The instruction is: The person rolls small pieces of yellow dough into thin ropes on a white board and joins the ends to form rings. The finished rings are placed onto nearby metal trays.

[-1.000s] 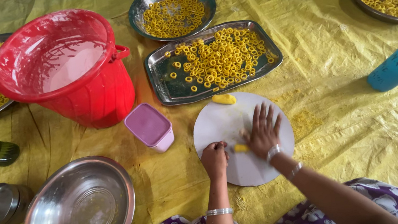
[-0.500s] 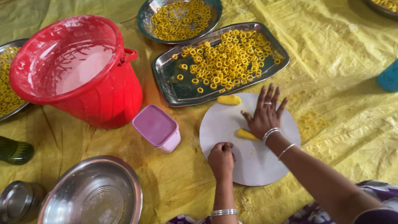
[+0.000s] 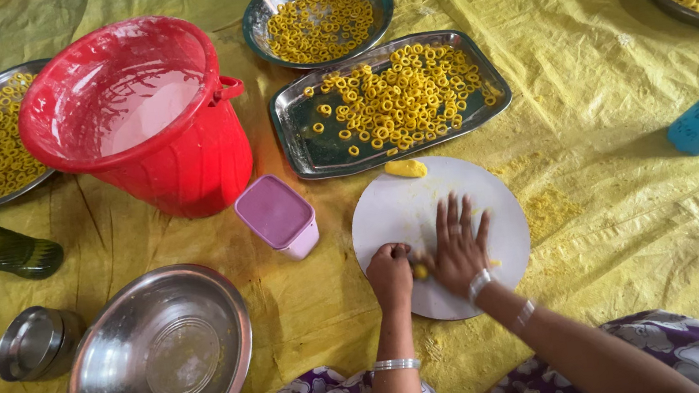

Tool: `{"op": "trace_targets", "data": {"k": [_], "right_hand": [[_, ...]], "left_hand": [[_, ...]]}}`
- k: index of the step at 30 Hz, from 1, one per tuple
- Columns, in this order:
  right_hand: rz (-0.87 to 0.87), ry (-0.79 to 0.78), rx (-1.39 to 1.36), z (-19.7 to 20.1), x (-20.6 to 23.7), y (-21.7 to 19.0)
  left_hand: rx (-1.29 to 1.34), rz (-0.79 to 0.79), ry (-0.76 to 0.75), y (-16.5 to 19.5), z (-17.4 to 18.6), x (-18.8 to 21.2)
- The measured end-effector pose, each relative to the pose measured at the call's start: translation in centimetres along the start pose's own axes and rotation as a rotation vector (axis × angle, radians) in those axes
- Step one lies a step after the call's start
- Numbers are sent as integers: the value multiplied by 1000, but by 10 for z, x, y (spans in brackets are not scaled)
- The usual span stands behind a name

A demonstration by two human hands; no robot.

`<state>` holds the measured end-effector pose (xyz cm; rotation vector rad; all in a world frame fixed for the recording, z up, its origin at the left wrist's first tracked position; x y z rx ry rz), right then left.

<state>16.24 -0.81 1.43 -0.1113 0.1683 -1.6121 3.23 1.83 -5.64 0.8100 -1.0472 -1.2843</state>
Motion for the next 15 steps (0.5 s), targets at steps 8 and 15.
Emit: {"op": "trace_targets", "data": {"k": [8, 15], "right_hand": [[-205, 60, -100, 32, -81, 16], [-254, -84, -215, 33, -82, 49]], "left_hand": [[61, 156, -65, -6, -6, -1], [28, 111, -51, -6, -4, 0]]}}
Point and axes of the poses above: each hand's wrist, its own x-axis away from the middle knuckle, its own z-axis out of the back of the hand, y = z × x, the point moved 4 cm from there along -x, towards the middle knuckle, and after that the axes turned 10 degrees about -y, right-handed, at the moved point
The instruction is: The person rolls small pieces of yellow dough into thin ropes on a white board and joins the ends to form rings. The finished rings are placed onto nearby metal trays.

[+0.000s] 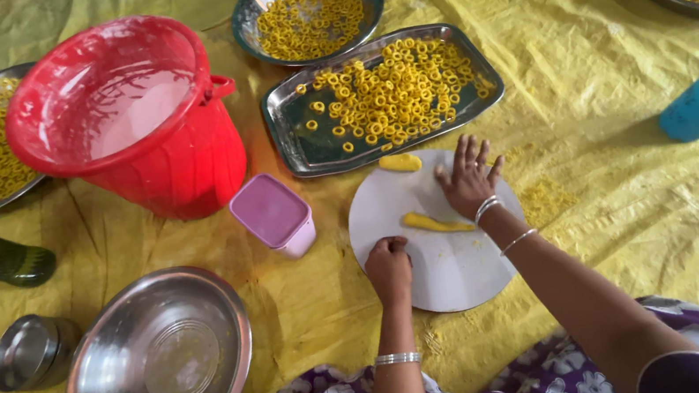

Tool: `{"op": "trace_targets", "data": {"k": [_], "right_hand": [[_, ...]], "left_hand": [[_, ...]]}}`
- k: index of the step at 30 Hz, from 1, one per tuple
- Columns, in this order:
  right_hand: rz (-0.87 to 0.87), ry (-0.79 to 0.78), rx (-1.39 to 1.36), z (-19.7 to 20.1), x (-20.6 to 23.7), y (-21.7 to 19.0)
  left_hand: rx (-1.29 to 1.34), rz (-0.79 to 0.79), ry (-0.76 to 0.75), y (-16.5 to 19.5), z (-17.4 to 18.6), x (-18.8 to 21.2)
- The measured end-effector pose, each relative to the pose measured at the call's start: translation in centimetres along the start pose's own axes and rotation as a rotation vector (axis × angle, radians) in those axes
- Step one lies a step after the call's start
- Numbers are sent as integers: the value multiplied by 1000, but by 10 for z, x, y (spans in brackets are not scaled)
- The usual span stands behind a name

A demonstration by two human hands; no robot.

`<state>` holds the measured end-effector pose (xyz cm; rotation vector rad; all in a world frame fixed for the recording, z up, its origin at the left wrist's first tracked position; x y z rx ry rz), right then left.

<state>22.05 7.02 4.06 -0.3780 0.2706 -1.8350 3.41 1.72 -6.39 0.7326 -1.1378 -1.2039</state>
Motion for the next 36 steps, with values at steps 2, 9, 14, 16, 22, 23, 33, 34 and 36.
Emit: {"op": "trace_targets", "data": {"k": [2, 9, 14, 16, 22, 23, 33, 34, 36], "right_hand": [[20, -34, 347, -12, 21, 3], [228, -93, 516, -51, 104, -9], [48, -214, 423, -40, 57, 5], [137, 108, 164, -16, 27, 4], [158, 202, 191, -13, 19, 3], [95, -18, 334, -30, 29, 1], [337, -324, 563, -68, 106, -16], [334, -193, 542, -60, 88, -15], [133, -81, 453, -42, 41, -4]], "left_hand": [[-62, -91, 111, 16, 5, 6], [-381, -399, 171, 84, 4, 41], [-537, -591, 173, 88, 7, 47], [-573, -541, 152, 81, 7, 40], [-627, -485, 182, 73, 7, 33], [-629, -473, 180, 73, 8, 32], [-520, -385, 217, 69, 18, 30], [-515, -393, 226, 68, 20, 30], [-496, -416, 242, 69, 21, 30]]}}
Point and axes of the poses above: each hand's wrist, its own x-axis away from the middle knuckle, its own z-axis out of the back of the hand, y = z × x, the point moved 4 cm from there along -x, towards the middle knuckle, and after that the axes turned 10 degrees about -y, right-handed, at the moved point
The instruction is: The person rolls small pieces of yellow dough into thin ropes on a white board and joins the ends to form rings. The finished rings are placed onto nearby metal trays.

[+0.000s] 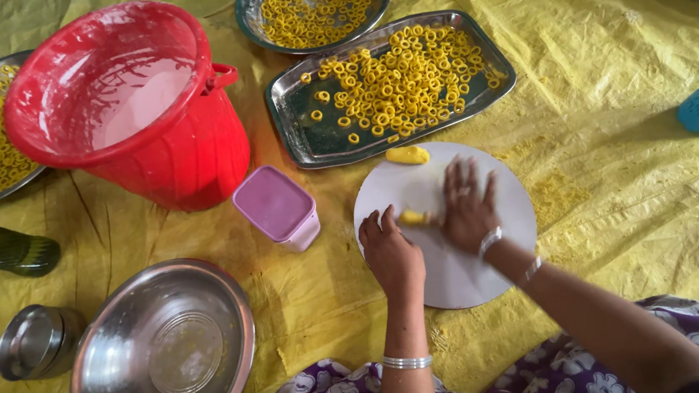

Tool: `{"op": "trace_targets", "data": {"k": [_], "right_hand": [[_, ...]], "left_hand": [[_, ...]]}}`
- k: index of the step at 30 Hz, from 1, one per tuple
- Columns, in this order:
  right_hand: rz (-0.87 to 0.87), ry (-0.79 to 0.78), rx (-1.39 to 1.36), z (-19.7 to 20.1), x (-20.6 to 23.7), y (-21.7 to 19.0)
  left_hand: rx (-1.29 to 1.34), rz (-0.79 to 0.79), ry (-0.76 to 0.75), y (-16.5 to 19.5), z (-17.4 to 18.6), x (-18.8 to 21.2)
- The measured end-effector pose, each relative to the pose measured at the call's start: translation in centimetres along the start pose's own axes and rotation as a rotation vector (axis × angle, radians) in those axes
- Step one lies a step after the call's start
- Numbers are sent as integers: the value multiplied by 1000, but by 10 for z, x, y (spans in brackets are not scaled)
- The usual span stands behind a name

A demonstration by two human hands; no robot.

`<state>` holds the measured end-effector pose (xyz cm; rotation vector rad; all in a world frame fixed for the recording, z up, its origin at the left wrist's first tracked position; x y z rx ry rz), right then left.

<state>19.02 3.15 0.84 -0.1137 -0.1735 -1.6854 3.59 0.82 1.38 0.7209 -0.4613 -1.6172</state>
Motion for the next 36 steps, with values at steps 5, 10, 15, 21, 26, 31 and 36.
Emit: {"op": "trace_targets", "data": {"k": [5, 10, 15, 21, 26, 31, 36], "right_hand": [[-129, 361, -139, 35, -26, 26], [60, 56, 239, -3, 29, -32], [324, -10, -192, -28, 40, -31], [-32, 145, -592, -20, 37, 26], [-90, -16, -163, -18, 49, -9], [-148, 225, -280, 18, -8, 24], [-68, 146, -11, 14, -10, 14]], "left_hand": [[2, 31, -7, 2, 1, -5], [-3, 26, -25, 8, 4, -8], [-204, 123, -155, 1, 3, -6], [-134, 29, -155, -14, -5, -7], [-202, 35, -200, -21, -17, -7], [-190, -31, -108, -20, -10, -6], [-145, 62, -152, -13, -8, -9]]}}
Point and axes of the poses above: each hand's wrist, its own x-axis away from the middle knuckle, its own z-axis out of the back of the hand, y = z × x, the point moved 4 cm from there along -x, towards the middle knuckle, and after that the axes turned 10 degrees about -y, right-handed, at the moved point
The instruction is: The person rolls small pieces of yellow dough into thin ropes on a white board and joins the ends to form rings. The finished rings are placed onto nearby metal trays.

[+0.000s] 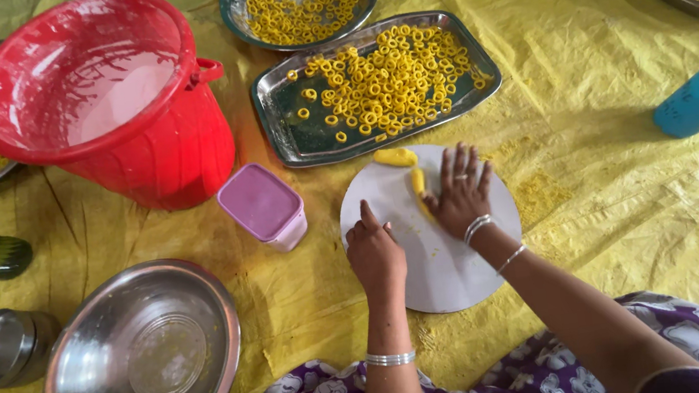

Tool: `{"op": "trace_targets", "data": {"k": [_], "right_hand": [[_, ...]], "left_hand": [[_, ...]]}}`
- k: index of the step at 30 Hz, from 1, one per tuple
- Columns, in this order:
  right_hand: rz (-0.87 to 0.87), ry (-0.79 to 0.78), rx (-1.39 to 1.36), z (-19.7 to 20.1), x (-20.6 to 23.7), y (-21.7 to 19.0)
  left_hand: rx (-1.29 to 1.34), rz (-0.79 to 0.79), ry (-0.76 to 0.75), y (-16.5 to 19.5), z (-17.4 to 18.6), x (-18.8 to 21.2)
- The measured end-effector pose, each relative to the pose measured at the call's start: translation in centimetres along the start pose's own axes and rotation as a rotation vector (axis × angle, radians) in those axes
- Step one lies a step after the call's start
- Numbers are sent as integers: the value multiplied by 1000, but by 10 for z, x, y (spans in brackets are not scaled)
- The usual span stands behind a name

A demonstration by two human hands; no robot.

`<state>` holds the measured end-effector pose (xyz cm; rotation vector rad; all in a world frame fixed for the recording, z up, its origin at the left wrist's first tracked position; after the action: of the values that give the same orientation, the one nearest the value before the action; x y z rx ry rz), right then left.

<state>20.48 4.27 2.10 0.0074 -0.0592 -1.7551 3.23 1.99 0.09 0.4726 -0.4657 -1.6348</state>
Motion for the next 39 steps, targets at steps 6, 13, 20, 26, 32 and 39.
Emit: {"op": "trace_targets", "data": {"k": [6, 13, 20, 26, 32, 39], "right_hand": [[335, 54, -147, -19, 81, -39], [213, -134, 41, -22, 55, -27], [28, 60, -185, 11, -13, 4], [163, 32, -132, 2, 24, -11], [-8, -37, -187, 10, -8, 6], [72, -16, -81, -4, 2, 6]], "left_hand": [[17, 17, 16, 2, 3, 0], [-87, -53, -94, -4, -6, 5], [-98, -80, -38, 3, -3, 3], [-178, -12, 7, -5, -8, 0], [-186, 39, 53, -14, -9, 2], [-207, 197, 64, -19, 3, -4]]}}
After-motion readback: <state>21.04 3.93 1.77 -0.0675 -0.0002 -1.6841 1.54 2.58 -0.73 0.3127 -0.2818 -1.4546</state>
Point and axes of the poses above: each hand's wrist, its own x-axis away from the middle knuckle, its own z-axis out of the back of the hand, y = z × x, the point moved 4 cm from there along -x, towards the middle knuckle, and after that the axes turned 10 degrees about -y, right-handed, at the moved point
